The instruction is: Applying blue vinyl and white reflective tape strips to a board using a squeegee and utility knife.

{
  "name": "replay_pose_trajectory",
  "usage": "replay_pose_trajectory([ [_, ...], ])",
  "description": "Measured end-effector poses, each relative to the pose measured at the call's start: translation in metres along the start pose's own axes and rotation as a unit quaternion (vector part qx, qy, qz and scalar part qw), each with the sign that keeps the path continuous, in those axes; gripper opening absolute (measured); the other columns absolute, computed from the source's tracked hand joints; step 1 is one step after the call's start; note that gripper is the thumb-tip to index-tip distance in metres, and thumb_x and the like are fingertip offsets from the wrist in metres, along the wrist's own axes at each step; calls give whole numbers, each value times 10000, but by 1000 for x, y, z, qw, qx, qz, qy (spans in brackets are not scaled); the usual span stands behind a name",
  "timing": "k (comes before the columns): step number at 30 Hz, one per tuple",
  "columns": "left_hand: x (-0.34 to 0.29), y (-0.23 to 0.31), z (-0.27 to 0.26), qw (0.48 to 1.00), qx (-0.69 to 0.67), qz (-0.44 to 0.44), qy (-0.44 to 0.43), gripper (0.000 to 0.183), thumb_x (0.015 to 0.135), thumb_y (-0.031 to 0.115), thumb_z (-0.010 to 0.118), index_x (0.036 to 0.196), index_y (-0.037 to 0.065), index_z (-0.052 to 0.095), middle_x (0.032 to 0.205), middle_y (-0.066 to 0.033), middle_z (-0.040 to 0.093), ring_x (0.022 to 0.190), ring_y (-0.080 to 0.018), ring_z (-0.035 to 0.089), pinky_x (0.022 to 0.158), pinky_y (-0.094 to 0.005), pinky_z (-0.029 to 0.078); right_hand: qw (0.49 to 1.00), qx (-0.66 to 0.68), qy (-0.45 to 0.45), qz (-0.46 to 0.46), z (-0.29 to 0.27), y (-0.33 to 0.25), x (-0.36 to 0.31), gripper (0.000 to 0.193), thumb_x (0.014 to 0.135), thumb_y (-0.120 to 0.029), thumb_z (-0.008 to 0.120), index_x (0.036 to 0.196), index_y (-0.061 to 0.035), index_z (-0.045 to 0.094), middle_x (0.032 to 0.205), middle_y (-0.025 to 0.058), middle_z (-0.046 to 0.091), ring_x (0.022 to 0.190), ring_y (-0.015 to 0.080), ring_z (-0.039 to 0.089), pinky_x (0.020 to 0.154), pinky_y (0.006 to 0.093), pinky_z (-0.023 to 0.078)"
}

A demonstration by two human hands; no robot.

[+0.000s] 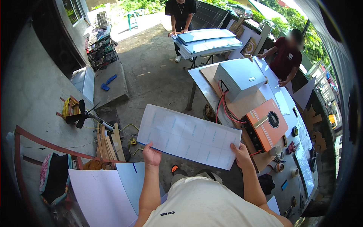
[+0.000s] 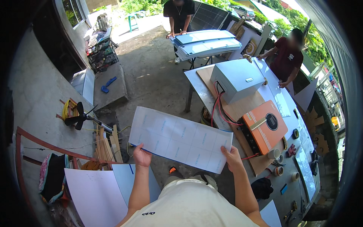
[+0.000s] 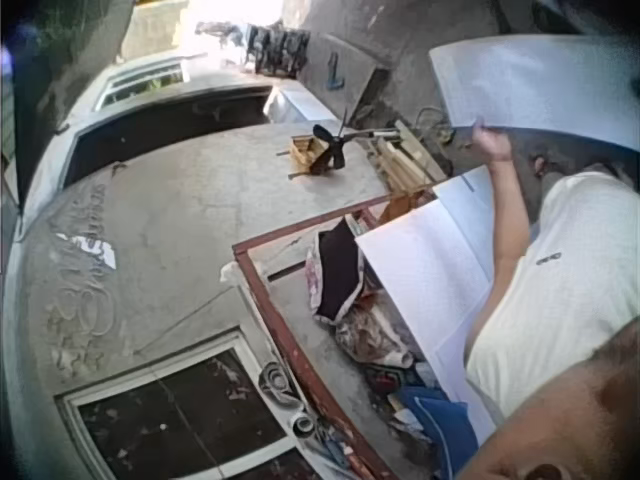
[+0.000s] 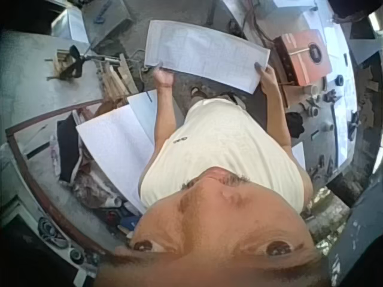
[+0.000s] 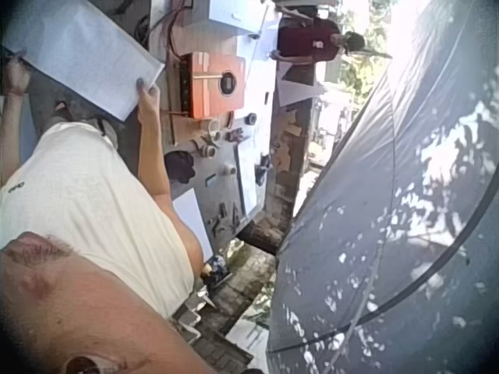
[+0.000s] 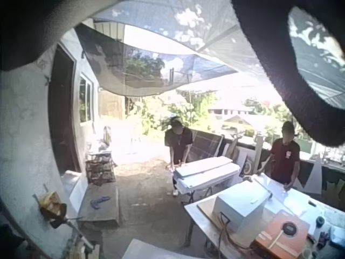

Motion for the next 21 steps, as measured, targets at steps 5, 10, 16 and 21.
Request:
replay_pose_trajectory([
  [5, 28, 10, -8, 995, 11, -87, -40, 486, 934, 20, 527, 1420, 2, 514, 1387, -137, 630, 1269, -306, 629, 1099, -458, 516, 994, -12, 109, 22, -10, 12, 11, 411, 1074, -379, 575, 1091, 20, 674, 970, 62, 724, 831, 135, 693, 744, 301, 573],
  [10, 28, 32, 46, 991, 61, -73, -89, 450, 947, 21, 549, 1397, 23, 541, 1380, -142, 629, 1303, -305, 601, 1116, -464, 491, 971, -147, 164, -90, 2, 6, 6, 396, 1094, -336, 551, 1036, 30, 692, 933, 50, 717, 770, 100, 646, 680, 280, 519],
  [16, 6, 41, 81, 943, 283, 62, -163, 375, 1049, 108, 531, 1415, 26, 520, 1414, -109, 599, 1305, -246, 584, 1110, -421, 461, 973, -196, 97, -71, 87, -49, 17, 352, 1097, -279, 537, 1068, 48, 664, 934, 58, 711, 764, 95, 640, 673, 266, 512],
  [21, 61, 110, 63, 983, 140, 102, -66, 520, 982, -2, 533, 1492, 67, 459, 1467, -137, 550, 1338, -273, 562, 1124, -419, 458, 980, -171, 54, -84, 95, -76, 44, 364, 1089, -281, 556, 1150, 66, 651, 980, 58, 712, 847, 105, 668, 756, 291, 546],
])
Point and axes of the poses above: each hand's wrist, its own x-axis towards the middle knuckle, its own z-axis out of the palm, y = z × x, the point moved 8 cm from there along x, towards the middle knuckle
